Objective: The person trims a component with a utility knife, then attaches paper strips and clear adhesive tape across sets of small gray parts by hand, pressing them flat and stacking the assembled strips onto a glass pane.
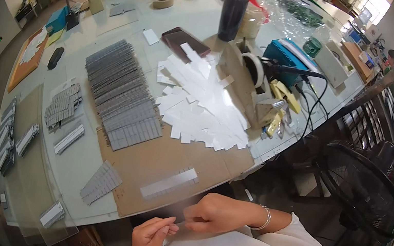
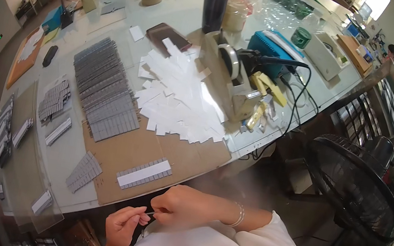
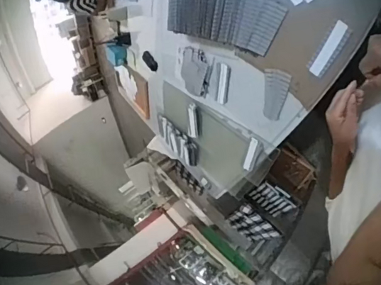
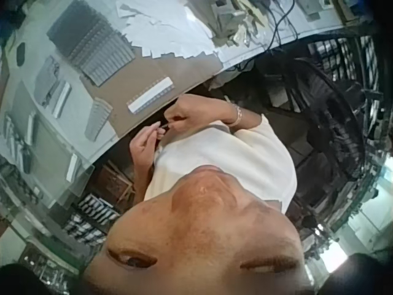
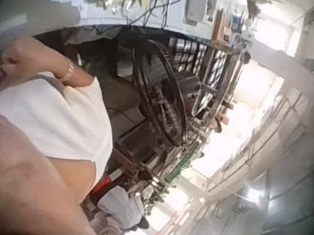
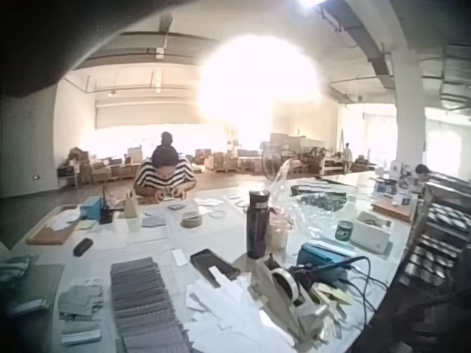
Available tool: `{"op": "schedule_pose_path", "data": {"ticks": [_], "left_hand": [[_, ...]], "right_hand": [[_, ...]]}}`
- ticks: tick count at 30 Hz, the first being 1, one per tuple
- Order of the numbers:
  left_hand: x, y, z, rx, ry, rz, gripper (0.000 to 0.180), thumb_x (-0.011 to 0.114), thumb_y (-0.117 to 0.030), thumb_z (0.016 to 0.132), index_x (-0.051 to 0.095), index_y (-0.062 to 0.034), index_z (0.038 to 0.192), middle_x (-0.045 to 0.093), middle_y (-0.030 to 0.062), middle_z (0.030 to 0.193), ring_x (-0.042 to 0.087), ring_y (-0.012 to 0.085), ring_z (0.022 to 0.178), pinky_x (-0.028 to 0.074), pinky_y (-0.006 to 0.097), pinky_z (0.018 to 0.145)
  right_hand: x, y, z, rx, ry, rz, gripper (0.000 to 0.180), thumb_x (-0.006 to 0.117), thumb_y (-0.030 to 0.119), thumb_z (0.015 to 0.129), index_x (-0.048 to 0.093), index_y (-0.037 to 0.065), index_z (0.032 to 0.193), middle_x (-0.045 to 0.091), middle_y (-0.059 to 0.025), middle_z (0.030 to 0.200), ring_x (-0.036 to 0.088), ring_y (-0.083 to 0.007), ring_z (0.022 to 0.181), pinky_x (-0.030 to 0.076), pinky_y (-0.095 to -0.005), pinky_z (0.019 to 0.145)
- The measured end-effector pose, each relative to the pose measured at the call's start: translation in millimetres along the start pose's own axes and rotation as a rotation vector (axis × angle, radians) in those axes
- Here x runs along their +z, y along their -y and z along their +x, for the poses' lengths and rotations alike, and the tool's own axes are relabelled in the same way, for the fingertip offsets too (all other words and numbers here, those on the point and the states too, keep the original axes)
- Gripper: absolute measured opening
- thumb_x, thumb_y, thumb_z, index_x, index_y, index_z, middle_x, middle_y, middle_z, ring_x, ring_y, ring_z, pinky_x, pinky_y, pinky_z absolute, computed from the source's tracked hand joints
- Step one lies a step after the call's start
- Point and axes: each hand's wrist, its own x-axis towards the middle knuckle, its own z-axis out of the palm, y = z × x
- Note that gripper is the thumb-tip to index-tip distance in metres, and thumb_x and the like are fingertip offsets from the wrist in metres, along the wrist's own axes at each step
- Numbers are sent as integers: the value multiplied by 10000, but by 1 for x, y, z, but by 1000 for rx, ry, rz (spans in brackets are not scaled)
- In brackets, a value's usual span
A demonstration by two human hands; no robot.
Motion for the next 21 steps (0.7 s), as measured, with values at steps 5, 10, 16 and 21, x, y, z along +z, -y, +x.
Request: {"op": "schedule_pose_path", "data": {"ticks": [5, 10, 16, 21], "left_hand": [[-4, -5, 6, -50, -212, 33, 66, 717, 60, 811, 749, 56, 869, 741, 129, 868, 692, 170, 772, 546, 277, 708], [-16, -12, 14, -120, -225, -81, 55, 777, 41, 768, 751, 21, 813, 740, 98, 850, 686, 147, 775, 537, 257, 701], [-36, -34, 27, 99, -109, -22, 101, 751, 101, 756, 698, 18, 777, 732, 126, 807, 714, 211, 762, 557, 294, 675], [-41, -30, 32, 212, -46, 135, 135, 757, 110, 738, 664, 11, 741, 722, 133, 781, 711, 223, 728, 555, 305, 646]], "right_hand": [[-5, 6, 2, -25, 64, 7, 190, 635, 168, 880, 536, 57, 762, 544, -135, 598, 555, -348, 529, 437, -427, 510], [-13, 6, 17, -105, 94, 47, 227, 695, 81, 886, 536, 44, 729, 443, -71, 532, 442, -271, 445, 345, -373, 448], [-23, 4, 41, -144, -120, -185, 195, 786, 161, 844, 617, 71, 810, 561, -64, 603, 564, -277, 509, 452, -374, 474], [-20, -7, 39, -22, -300, -243, 224, 806, 232, 835, 719, 81, 976, 632, -82, 628, 623, -250, 516, 500, -345, 494]]}}
